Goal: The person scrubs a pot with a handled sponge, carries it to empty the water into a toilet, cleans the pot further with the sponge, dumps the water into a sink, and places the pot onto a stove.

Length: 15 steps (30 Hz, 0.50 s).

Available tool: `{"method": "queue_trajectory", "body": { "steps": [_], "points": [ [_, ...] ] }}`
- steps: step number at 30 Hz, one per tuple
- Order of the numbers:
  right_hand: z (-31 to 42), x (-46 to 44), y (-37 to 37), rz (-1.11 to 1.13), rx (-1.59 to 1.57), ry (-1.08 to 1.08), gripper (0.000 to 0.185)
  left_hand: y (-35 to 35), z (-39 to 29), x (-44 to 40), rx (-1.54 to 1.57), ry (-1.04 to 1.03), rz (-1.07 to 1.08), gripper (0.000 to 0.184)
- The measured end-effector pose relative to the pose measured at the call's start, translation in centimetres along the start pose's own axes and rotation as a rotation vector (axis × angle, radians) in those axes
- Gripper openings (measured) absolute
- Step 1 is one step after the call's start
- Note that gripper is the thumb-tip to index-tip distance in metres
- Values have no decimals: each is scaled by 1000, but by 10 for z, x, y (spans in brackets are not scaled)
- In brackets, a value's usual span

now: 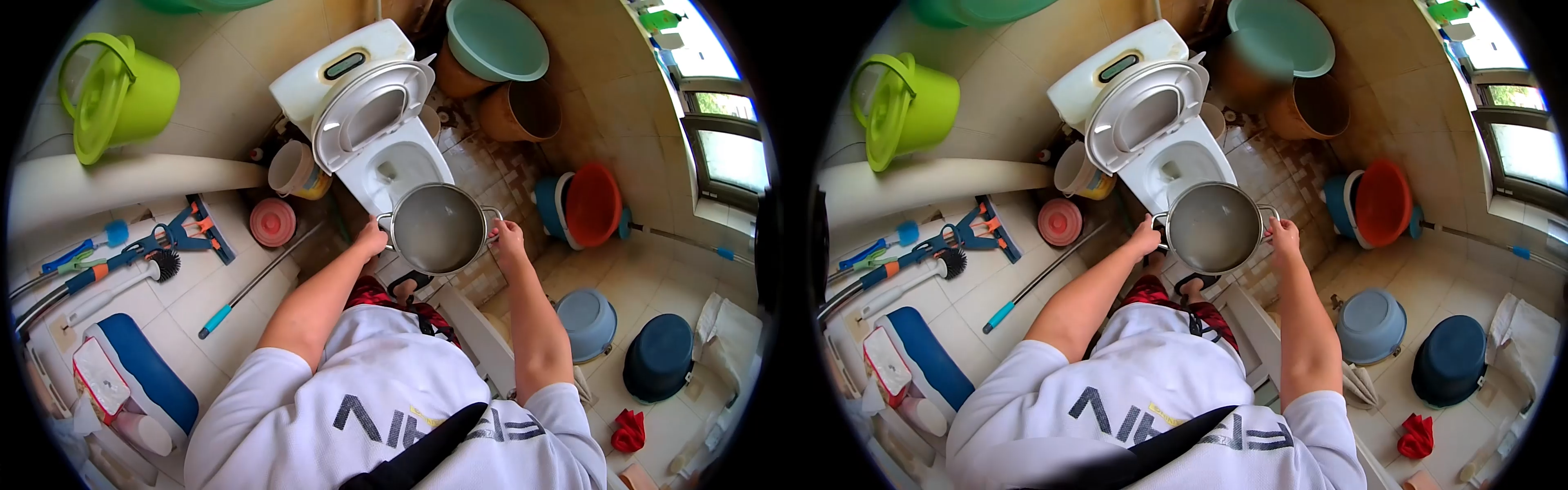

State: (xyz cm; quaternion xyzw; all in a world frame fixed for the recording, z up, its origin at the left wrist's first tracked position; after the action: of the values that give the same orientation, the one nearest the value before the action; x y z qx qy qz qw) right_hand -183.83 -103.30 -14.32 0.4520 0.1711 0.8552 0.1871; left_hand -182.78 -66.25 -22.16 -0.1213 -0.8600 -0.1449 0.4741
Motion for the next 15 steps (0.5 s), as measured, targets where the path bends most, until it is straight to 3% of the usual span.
{"method": "queue_trajectory", "body": {
  "steps": [4, 5, 15],
  "points": [
    [3, -4, 6, 29, 68, -2, 26, -15, 37, -49, -32, -126, -68, 63],
    [0, -8, 8, 29, 71, -2, 26, -17, 41, -59, -67, -217, -93, 48],
    [7, 4, 24, 34, 44, -52, 26, -29, 31, -53, -71, -242, -123, 42]
  ]
}}
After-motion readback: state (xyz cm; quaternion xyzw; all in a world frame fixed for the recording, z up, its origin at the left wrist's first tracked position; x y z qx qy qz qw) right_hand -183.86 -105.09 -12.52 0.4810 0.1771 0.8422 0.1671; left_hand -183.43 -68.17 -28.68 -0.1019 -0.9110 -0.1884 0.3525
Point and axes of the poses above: each hand's wrist, its own x-axis away from the middle knuckle, its own y-axis out of the back of the hand, z = x × y, the point moved 8 cm from there along -x, towards the middle knuckle, and after that the axes turned 11 degrees about x, right-handed, at the moved point
